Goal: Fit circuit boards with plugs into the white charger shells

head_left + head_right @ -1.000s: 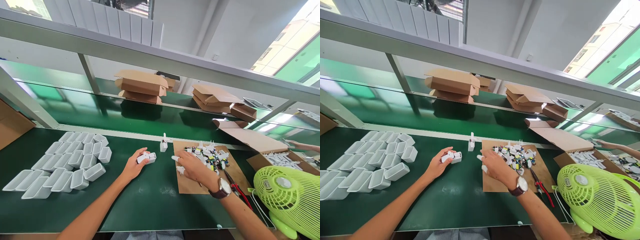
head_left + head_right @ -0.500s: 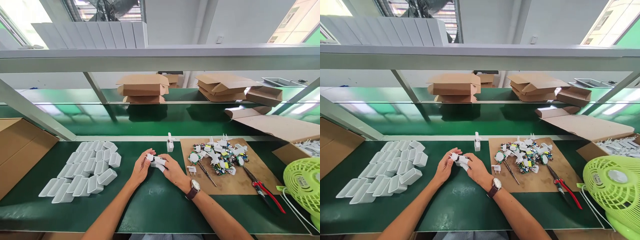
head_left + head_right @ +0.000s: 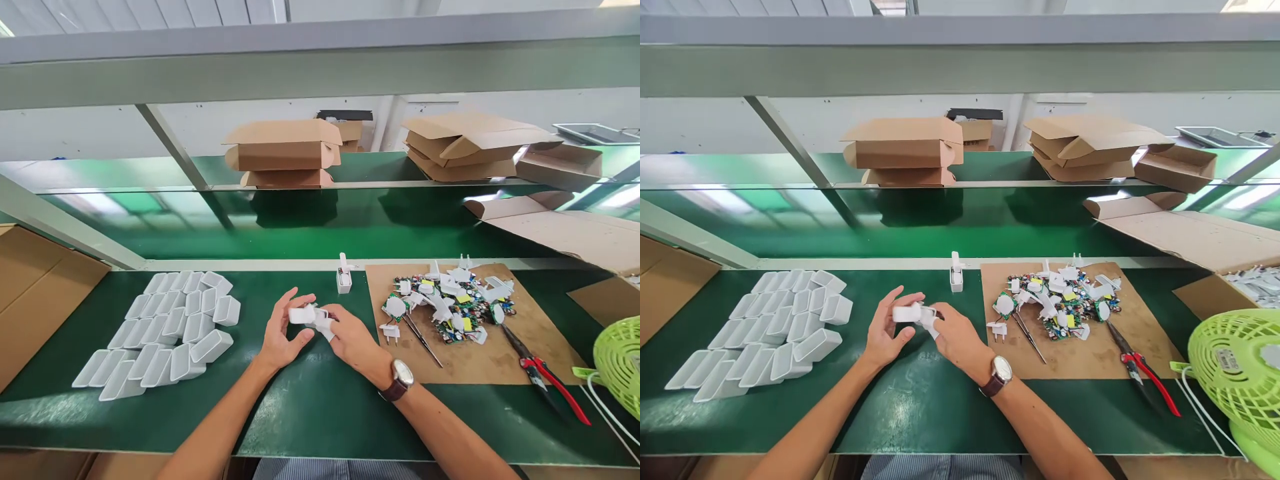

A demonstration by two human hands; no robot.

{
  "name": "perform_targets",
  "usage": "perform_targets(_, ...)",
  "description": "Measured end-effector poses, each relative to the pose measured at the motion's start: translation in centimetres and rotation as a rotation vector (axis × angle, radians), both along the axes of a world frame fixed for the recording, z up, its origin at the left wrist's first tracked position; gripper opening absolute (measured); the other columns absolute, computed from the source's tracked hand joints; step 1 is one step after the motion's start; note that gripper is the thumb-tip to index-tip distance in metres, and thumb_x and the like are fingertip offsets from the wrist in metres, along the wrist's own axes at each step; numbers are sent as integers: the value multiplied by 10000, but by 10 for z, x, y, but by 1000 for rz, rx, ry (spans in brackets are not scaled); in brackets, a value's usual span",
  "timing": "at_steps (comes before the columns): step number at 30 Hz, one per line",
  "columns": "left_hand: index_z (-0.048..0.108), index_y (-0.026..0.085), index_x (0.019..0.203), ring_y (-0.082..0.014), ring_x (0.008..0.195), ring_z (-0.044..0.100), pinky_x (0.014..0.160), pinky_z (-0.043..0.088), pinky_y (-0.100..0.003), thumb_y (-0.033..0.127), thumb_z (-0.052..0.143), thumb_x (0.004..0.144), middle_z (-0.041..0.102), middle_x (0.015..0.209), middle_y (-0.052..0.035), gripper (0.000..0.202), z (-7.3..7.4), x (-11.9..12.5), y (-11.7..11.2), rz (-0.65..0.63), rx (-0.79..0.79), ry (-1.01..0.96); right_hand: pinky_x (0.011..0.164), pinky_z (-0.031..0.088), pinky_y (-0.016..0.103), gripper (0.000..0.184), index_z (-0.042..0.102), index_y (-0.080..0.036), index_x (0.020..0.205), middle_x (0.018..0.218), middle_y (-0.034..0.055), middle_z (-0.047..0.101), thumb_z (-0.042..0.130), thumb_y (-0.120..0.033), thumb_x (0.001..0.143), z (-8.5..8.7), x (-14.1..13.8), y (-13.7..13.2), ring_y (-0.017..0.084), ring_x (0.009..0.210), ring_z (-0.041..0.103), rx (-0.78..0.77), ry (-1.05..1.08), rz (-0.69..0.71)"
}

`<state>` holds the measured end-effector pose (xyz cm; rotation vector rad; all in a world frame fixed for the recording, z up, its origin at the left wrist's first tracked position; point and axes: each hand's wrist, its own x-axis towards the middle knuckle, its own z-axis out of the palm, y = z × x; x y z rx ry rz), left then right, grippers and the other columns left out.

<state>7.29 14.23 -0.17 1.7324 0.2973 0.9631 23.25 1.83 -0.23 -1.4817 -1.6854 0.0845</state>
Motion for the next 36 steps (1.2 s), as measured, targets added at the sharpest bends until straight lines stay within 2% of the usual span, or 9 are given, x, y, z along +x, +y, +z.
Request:
perform_targets(5,447,225,1441,-251,1089,735,991,572,-455,315,734,904,755,1175,-122,615,0,5,-3,79,64,25,867,624,383,374,644,-232,1218,1211,126,680,492,-46,932,-4,-3,2,235,1037,696,-49,-32,-18)
perform_targets(9,462,221,1408,-210,975,736,868,602,-381,258,725,900,745,1090,-87,574,0,4,1,137,102,6,887,627,375,362,583,-244,1316,1214,111,688,520,-122,981,-5,-5,4,226,1046,699,-18,-2,-71)
perform_targets(12,465,215,1394,-200,949,718,814,599,-350,265,701,909,717,1047,-74,541,1,3,2,148,75,-8,904,624,378,325,585,-245,1304,1208,107,687,529,-158,996,-3,-5,4,228,1049,696,-23,1,-66)
perform_targets(21,480,212,1383,-217,969,694,853,586,-386,302,647,935,675,1055,-81,487,-5,2,4,108,71,30,869,624,454,323,620,-238,1212,1174,133,640,530,-87,940,-6,-6,1,285,1069,647,-103,-11,-39)
perform_targets(26,482,228,1396,-208,967,688,859,576,-372,279,634,947,670,1061,-71,477,-6,2,5,93,82,26,880,613,473,339,550,-219,1308,1216,156,633,528,-157,975,-7,-5,1,285,1056,648,-104,52,-51)
perform_targets(31,481,254,1401,-194,959,677,866,568,-367,272,624,958,659,1072,-59,466,-8,4,6,79,90,22,906,604,451,229,630,-237,1159,1167,125,663,548,-171,956,-7,-2,1,262,1037,662,-110,182,-18)
perform_targets(34,444,251,1439,-211,986,681,888,572,-389,349,682,927,650,1099,-71,573,-9,5,6,92,69,37,919,606,459,213,634,-235,1150,1178,121,676,584,-221,944,-9,-3,5,255,1033,677,-116,318,-35)
perform_targets(36,387,249,1490,-249,1052,677,928,571,-431,438,820,801,624,1202,-102,836,-9,5,5,104,97,53,880,626,435,257,595,-240,1229,1161,112,694,550,-283,979,-9,-5,8,237,1007,700,-121,434,-49)
